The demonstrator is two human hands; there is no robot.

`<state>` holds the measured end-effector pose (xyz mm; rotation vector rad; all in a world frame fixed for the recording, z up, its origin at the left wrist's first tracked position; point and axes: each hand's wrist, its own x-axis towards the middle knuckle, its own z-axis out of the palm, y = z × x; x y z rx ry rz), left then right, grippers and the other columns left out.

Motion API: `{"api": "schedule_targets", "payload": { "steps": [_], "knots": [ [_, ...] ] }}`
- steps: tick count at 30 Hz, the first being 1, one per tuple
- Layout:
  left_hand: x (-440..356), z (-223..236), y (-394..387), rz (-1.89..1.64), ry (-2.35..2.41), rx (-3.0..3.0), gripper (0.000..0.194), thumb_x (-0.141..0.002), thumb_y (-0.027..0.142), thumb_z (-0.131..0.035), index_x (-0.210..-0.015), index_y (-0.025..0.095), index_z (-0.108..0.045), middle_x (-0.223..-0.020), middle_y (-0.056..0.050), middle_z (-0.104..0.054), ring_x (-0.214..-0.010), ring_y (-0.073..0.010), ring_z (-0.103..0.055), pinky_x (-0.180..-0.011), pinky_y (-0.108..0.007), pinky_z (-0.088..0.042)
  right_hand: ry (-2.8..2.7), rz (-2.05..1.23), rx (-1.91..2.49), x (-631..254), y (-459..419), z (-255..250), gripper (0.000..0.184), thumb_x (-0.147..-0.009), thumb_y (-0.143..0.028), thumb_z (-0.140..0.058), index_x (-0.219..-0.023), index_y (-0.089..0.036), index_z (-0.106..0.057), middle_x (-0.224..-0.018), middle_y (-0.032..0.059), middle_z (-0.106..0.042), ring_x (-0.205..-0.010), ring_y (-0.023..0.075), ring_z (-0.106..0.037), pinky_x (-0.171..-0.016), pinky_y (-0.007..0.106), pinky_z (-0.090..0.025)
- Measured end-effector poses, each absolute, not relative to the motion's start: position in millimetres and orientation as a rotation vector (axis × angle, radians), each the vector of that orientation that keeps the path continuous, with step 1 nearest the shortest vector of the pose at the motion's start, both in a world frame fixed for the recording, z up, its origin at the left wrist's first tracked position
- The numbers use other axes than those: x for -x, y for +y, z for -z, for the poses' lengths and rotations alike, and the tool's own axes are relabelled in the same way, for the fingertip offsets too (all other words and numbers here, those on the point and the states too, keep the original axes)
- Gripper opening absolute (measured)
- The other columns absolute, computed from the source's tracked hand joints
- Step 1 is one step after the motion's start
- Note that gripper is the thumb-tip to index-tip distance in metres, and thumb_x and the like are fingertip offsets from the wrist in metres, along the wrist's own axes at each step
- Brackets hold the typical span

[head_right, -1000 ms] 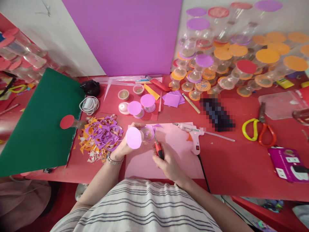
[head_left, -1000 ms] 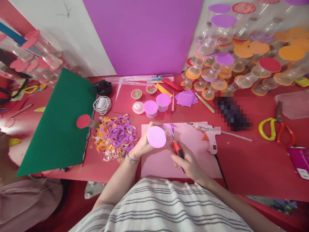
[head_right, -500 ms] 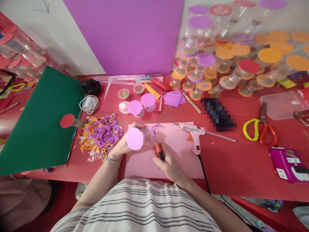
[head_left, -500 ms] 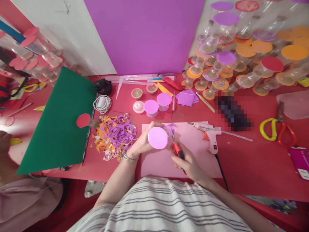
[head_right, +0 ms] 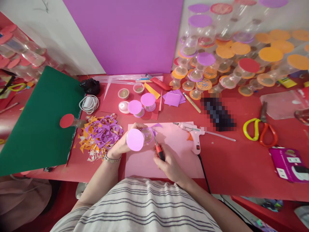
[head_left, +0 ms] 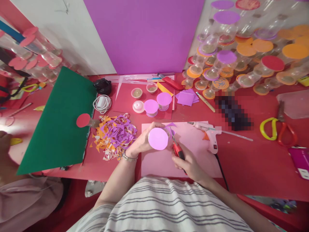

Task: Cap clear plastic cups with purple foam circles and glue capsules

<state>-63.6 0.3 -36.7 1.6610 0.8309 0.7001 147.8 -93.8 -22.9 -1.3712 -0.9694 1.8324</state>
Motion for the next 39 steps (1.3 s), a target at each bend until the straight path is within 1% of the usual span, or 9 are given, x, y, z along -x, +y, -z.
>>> {"api": "schedule_targets", "payload": {
  "steps": [3, 9, 16, 22, 26, 29, 33, 36, 39],
  "knots": [
    [63.9, 31.1, 1.3, -0.679, 0.827, -1.655, 0.071, -0.077, 0.045, -0.080, -0.137, 0.020, -0.051, -0.124, -0.012, -0.065, -0.101, -0.0252, -0.066, -0.091, -0.040, -0.055, -0.977, -1.839, 1.375, -147.4, -94.0, 23.8, 0.026, -0.078, -0.040, -0.064, -0.096, -0.024, -0.054, -0.073, -0.0064, -0.047, -0.051, 0.0087, -0.039, -0.046, 0.025, -0.031],
    [63.8, 24.9, 2.0, -0.675, 0.810, -1.629, 0.072, -0.077, 0.048, -0.078, -0.138, 0.020, -0.052, -0.130, -0.013, -0.064, -0.114, -0.0302, -0.064, -0.098, -0.043, -0.053, -0.986, -1.849, 1.364, -147.9, -93.3, 24.0, 0.026, -0.078, -0.039, -0.064, -0.096, -0.024, -0.053, -0.073, -0.0063, -0.047, -0.051, 0.0089, -0.039, -0.046, 0.025, -0.033],
    [64.2, 25.0, 2.4, -0.670, 0.766, -1.614, 0.073, -0.077, 0.049, -0.079, -0.138, 0.018, -0.052, -0.129, -0.014, -0.065, -0.112, -0.0305, -0.066, -0.097, -0.045, -0.054, -1.005, -1.833, 1.357, -148.7, -92.9, 25.2, 0.024, -0.078, -0.038, -0.065, -0.093, -0.024, -0.051, -0.072, -0.0066, -0.047, -0.052, 0.0093, -0.040, -0.048, 0.026, -0.034],
    [65.9, 26.3, 1.5, -0.697, 0.787, -1.617, 0.072, -0.077, 0.050, -0.079, -0.136, 0.018, -0.055, -0.136, -0.016, -0.062, -0.124, -0.0336, -0.062, -0.107, -0.046, -0.051, -0.996, -1.833, 1.381, -148.3, -94.6, 26.5, 0.027, -0.079, -0.040, -0.066, -0.098, -0.024, -0.054, -0.073, -0.0066, -0.046, -0.051, 0.0091, -0.040, -0.047, 0.026, -0.034],
    [64.4, 33.6, 0.1, -0.730, 0.797, -1.597, 0.074, -0.079, 0.047, -0.078, -0.141, 0.019, -0.048, -0.141, -0.015, -0.057, -0.128, -0.0326, -0.059, -0.112, -0.044, -0.048, -0.982, -1.813, 1.382, -147.4, -94.3, 25.3, 0.028, -0.079, -0.041, -0.065, -0.099, -0.024, -0.054, -0.074, -0.0063, -0.047, -0.051, 0.0089, -0.041, -0.046, 0.025, -0.034],
    [59.3, 39.6, -1.0, -0.749, 0.813, -1.602, 0.075, -0.077, 0.045, -0.081, -0.140, 0.021, -0.046, -0.139, -0.014, -0.058, -0.125, -0.0303, -0.061, -0.110, -0.046, -0.051, -0.984, -1.800, 1.372, -146.6, -93.8, 23.7, 0.027, -0.080, -0.041, -0.064, -0.098, -0.024, -0.053, -0.073, -0.0066, -0.048, -0.050, 0.0089, -0.040, -0.046, 0.025, -0.033],
    [50.3, 42.5, -2.6, -0.799, 0.865, -1.597, 0.063, -0.078, 0.042, -0.082, -0.130, 0.022, -0.052, -0.127, -0.012, -0.063, -0.115, -0.0280, -0.064, -0.108, -0.049, -0.052, -0.984, -1.796, 1.366, -146.0, -94.2, 22.7, 0.025, -0.080, -0.041, -0.064, -0.093, -0.024, -0.050, -0.069, -0.0077, -0.046, -0.048, 0.0087, -0.039, -0.046, 0.025, -0.033],
    [47.5, 46.1, -3.3, -0.834, 0.877, -1.587, 0.062, -0.077, 0.039, -0.082, -0.129, 0.022, -0.052, -0.111, -0.008, -0.066, -0.099, -0.0255, -0.067, -0.094, -0.045, -0.059, -0.969, -1.813, 1.374, -146.1, -95.1, 23.9, 0.026, -0.080, -0.042, -0.064, -0.092, -0.025, -0.049, -0.068, -0.0083, -0.045, -0.047, 0.0084, -0.039, -0.045, 0.025, -0.033],
    [49.2, 51.9, -2.6, -0.865, 0.903, -1.607, 0.061, -0.076, 0.037, -0.080, -0.128, 0.023, -0.053, -0.108, -0.008, -0.065, -0.094, -0.0253, -0.068, -0.085, -0.041, -0.061, -0.952, -1.824, 1.376, -146.2, -95.9, 25.3, 0.027, -0.081, -0.043, -0.064, -0.096, -0.024, -0.050, -0.068, -0.0081, -0.045, -0.047, 0.0085, -0.039, -0.045, 0.025, -0.032]
  ]
}}
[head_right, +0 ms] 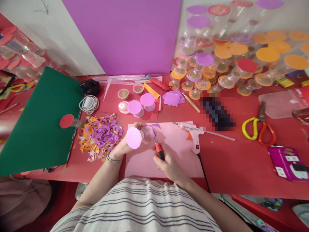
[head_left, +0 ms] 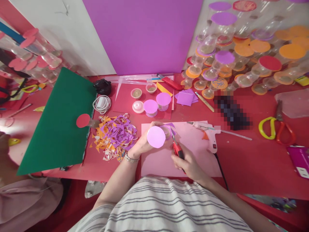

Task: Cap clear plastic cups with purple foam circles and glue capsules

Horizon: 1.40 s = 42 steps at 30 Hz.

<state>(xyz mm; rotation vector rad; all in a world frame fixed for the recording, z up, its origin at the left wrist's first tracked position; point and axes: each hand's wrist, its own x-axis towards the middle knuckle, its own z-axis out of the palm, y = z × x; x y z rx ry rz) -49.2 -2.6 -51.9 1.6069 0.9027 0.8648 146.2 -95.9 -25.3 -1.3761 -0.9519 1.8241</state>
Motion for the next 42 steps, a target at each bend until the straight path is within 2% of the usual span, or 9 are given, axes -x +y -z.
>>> {"api": "schedule_targets", "payload": {
  "steps": [5, 12, 16, 23, 28, 33, 38, 42],
  "knots": [
    [58.2, 53.5, 0.4, -0.775, 0.869, -1.673, 0.057, -0.080, 0.036, -0.075, -0.131, 0.022, -0.054, -0.121, -0.010, -0.066, -0.103, -0.0273, -0.067, -0.093, -0.045, -0.056, -0.967, -1.822, 1.369, -145.6, -95.3, 22.9, 0.027, -0.080, -0.041, -0.066, -0.096, -0.024, -0.053, -0.071, -0.0067, -0.047, -0.050, 0.0088, -0.040, -0.046, 0.025, -0.033],
    [63.4, 46.0, -0.5, -0.687, 0.847, -1.665, 0.066, -0.080, 0.035, -0.077, -0.139, 0.022, -0.050, -0.125, -0.009, -0.066, -0.098, -0.0207, -0.066, -0.089, -0.036, -0.054, -0.971, -1.816, 1.358, -144.7, -94.3, 19.5, 0.026, -0.079, -0.041, -0.066, -0.095, -0.025, -0.053, -0.071, -0.0063, -0.048, -0.050, 0.0092, -0.039, -0.047, 0.026, -0.033],
    [60.9, 40.9, 0.5, -0.731, 0.823, -1.662, 0.066, -0.078, 0.040, -0.079, -0.136, 0.020, -0.053, -0.125, -0.011, -0.067, -0.101, -0.0230, -0.066, -0.090, -0.038, -0.053, -0.962, -1.833, 1.375, -145.1, -95.4, 20.8, 0.028, -0.080, -0.043, -0.066, -0.096, -0.024, -0.053, -0.070, -0.0065, -0.047, -0.050, 0.0095, -0.040, -0.047, 0.026, -0.032],
    [61.5, 33.1, 2.5, -0.746, 0.810, -1.654, 0.066, -0.076, 0.041, -0.083, -0.131, 0.018, -0.056, -0.136, -0.016, -0.064, -0.121, -0.0298, -0.064, -0.107, -0.044, -0.050, -0.964, -1.843, 1.369, -146.0, -94.4, 17.9, 0.028, -0.079, -0.042, -0.067, -0.096, -0.024, -0.054, -0.071, -0.0066, -0.046, -0.050, 0.0088, -0.039, -0.046, 0.025, -0.032],
    [61.3, 27.4, 4.5, -0.713, 0.765, -1.675, 0.066, -0.075, 0.040, -0.083, -0.132, 0.017, -0.058, -0.137, -0.018, -0.065, -0.122, -0.0326, -0.066, -0.106, -0.044, -0.051, -0.967, -1.828, 1.360, -144.7, -93.7, 15.8, 0.027, -0.077, -0.040, -0.067, -0.095, -0.024, -0.054, -0.070, -0.0063, -0.048, -0.051, 0.0090, -0.041, -0.047, 0.024, -0.034],
    [59.8, 25.3, 4.0, -0.699, 0.810, -1.640, 0.066, -0.076, 0.042, -0.081, -0.133, 0.018, -0.058, -0.136, -0.017, -0.066, -0.122, -0.0322, -0.065, -0.106, -0.046, -0.051, -0.970, -1.812, 1.373, -143.9, -94.8, 20.0, 0.027, -0.079, -0.041, -0.067, -0.096, -0.024, -0.054, -0.070, -0.0062, -0.048, -0.050, 0.0087, -0.040, -0.045, 0.024, -0.033],
    [57.0, 32.3, 0.5, -0.694, 0.854, -1.577, 0.075, -0.075, 0.049, -0.081, -0.138, 0.021, -0.052, -0.140, -0.015, -0.061, -0.127, -0.0306, -0.061, -0.110, -0.046, -0.049, -0.971, -1.802, 1.380, -145.0, -94.3, 21.5, 0.027, -0.078, -0.040, -0.067, -0.095, -0.024, -0.053, -0.070, -0.0069, -0.047, -0.049, 0.0082, -0.041, -0.045, 0.024, -0.034],
    [56.1, 38.1, -0.7, -0.737, 0.874, -1.603, 0.063, -0.080, 0.051, -0.076, -0.131, 0.022, -0.054, -0.137, -0.013, -0.061, -0.123, -0.0289, -0.062, -0.108, -0.045, -0.050, -0.962, -1.808, 1.385, -145.4, -94.7, 22.4, 0.026, -0.078, -0.040, -0.066, -0.095, -0.024, -0.053, -0.068, -0.0075, -0.046, -0.047, 0.0080, -0.039, -0.044, 0.024, -0.032]
  ]
}}
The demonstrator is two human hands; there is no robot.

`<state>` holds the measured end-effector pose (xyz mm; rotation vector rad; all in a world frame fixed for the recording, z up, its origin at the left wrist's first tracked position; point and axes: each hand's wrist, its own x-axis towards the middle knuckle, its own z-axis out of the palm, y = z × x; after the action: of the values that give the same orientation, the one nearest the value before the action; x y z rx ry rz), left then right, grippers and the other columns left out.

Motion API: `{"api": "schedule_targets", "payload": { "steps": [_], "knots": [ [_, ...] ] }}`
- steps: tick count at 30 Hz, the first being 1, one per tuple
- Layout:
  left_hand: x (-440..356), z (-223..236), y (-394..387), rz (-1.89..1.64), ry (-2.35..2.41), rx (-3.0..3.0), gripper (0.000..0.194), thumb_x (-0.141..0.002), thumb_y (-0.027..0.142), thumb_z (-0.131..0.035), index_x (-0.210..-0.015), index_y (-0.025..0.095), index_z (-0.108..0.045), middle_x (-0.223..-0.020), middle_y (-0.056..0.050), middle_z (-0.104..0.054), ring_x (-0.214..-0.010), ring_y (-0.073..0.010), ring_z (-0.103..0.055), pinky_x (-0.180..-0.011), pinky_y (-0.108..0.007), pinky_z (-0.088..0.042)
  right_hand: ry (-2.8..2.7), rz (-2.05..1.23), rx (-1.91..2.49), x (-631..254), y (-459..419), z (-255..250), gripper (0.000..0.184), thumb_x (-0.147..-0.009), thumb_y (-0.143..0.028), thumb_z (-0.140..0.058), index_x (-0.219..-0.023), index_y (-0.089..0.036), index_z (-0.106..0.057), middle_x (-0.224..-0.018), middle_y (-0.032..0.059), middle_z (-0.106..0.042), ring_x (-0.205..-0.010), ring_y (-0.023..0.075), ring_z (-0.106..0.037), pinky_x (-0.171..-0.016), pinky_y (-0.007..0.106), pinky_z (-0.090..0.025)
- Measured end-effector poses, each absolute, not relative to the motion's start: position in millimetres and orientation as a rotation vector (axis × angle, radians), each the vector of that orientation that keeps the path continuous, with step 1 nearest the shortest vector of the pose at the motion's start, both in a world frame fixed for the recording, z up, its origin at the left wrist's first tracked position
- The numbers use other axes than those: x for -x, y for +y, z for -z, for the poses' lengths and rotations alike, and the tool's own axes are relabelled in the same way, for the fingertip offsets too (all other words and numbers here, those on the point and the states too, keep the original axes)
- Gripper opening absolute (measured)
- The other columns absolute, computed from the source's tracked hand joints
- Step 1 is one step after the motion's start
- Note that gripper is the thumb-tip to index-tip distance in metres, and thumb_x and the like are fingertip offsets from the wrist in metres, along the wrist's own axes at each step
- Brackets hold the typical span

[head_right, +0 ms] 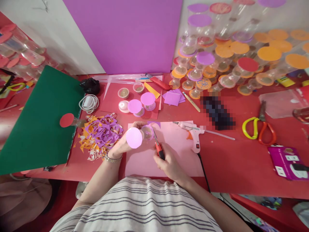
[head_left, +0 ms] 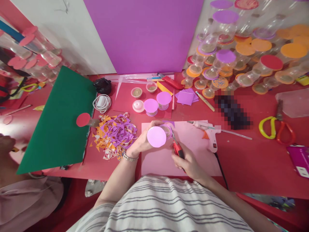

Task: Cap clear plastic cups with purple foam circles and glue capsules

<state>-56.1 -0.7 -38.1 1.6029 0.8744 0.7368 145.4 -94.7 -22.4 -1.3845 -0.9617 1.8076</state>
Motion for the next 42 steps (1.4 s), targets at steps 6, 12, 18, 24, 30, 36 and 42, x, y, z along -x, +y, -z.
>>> {"api": "schedule_targets", "payload": {
  "steps": [6, 12, 18, 24, 30, 36, 42],
  "knots": [
    [59.1, 29.8, 1.2, -0.707, 0.878, -1.687, 0.062, -0.076, 0.051, -0.079, -0.124, 0.019, -0.056, -0.117, -0.009, -0.068, -0.099, -0.0248, -0.068, -0.091, -0.041, -0.055, -0.952, -1.821, 1.376, -144.8, -95.8, 23.3, 0.027, -0.077, -0.040, -0.067, -0.094, -0.024, -0.051, -0.070, -0.0071, -0.047, -0.049, 0.0083, -0.039, -0.045, 0.024, -0.032],
    [60.5, 22.1, 1.0, -0.645, 0.874, -1.690, 0.065, -0.075, 0.051, -0.080, -0.126, 0.019, -0.056, -0.121, -0.010, -0.068, -0.101, -0.0250, -0.068, -0.090, -0.039, -0.055, -0.963, -1.818, 1.383, -144.8, -94.8, 20.6, 0.026, -0.077, -0.039, -0.066, -0.095, -0.025, -0.053, -0.070, -0.0066, -0.048, -0.051, 0.0097, -0.040, -0.047, 0.025, -0.033],
    [59.1, 21.5, 2.0, -0.637, 0.868, -1.637, 0.068, -0.076, 0.053, -0.079, -0.129, 0.016, -0.056, -0.125, -0.014, -0.069, -0.106, -0.0277, -0.069, -0.098, -0.042, -0.054, -0.937, -1.835, 1.372, -145.2, -96.1, 22.5, 0.028, -0.078, -0.039, -0.067, -0.097, -0.024, -0.054, -0.073, -0.0066, -0.047, -0.050, 0.0082, -0.039, -0.046, 0.025, -0.032],
    [58.0, 38.3, -0.2, -0.685, 0.816, -1.629, 0.070, -0.078, 0.041, -0.078, -0.138, 0.019, -0.048, -0.138, -0.016, -0.061, -0.118, -0.0286, -0.065, -0.105, -0.045, -0.051, -0.927, -1.840, 1.369, -144.3, -98.2, 25.6, 0.026, -0.079, -0.040, -0.066, -0.093, -0.025, -0.050, -0.071, -0.0070, -0.047, -0.048, 0.0085, -0.038, -0.045, 0.025, -0.031],
    [57.5, 36.3, -1.0, -0.671, 0.835, -1.671, 0.067, -0.077, 0.041, -0.078, -0.135, 0.019, -0.050, -0.131, -0.013, -0.064, -0.113, -0.0277, -0.066, -0.101, -0.044, -0.053, -0.946, -1.846, 1.365, -144.4, -97.0, 22.4, 0.026, -0.078, -0.038, -0.065, -0.095, -0.024, -0.052, -0.071, -0.0069, -0.048, -0.050, 0.0088, -0.040, -0.047, 0.025, -0.033],
    [56.9, 15.6, -1.3, -0.590, 0.872, -1.650, 0.059, -0.079, 0.044, -0.074, -0.129, 0.019, -0.054, -0.134, -0.014, -0.062, -0.122, -0.0291, -0.063, -0.108, -0.044, -0.050, -0.972, -1.836, 1.348, -144.7, -95.1, 20.1, 0.025, -0.077, -0.037, -0.066, -0.095, -0.024, -0.054, -0.072, -0.0062, -0.049, -0.052, 0.0095, -0.041, -0.048, 0.026, -0.034],
    [58.6, 34.5, -1.8, -0.660, 0.867, -1.625, 0.068, -0.077, 0.044, -0.077, -0.135, 0.021, -0.050, -0.134, -0.013, -0.062, -0.119, -0.0278, -0.065, -0.103, -0.042, -0.052, -0.931, -1.832, 1.362, -144.2, -96.7, 23.0, 0.028, -0.076, -0.038, -0.066, -0.097, -0.024, -0.056, -0.074, -0.0061, -0.050, -0.051, 0.0082, -0.041, -0.046, 0.024, -0.032]
  ]
}}
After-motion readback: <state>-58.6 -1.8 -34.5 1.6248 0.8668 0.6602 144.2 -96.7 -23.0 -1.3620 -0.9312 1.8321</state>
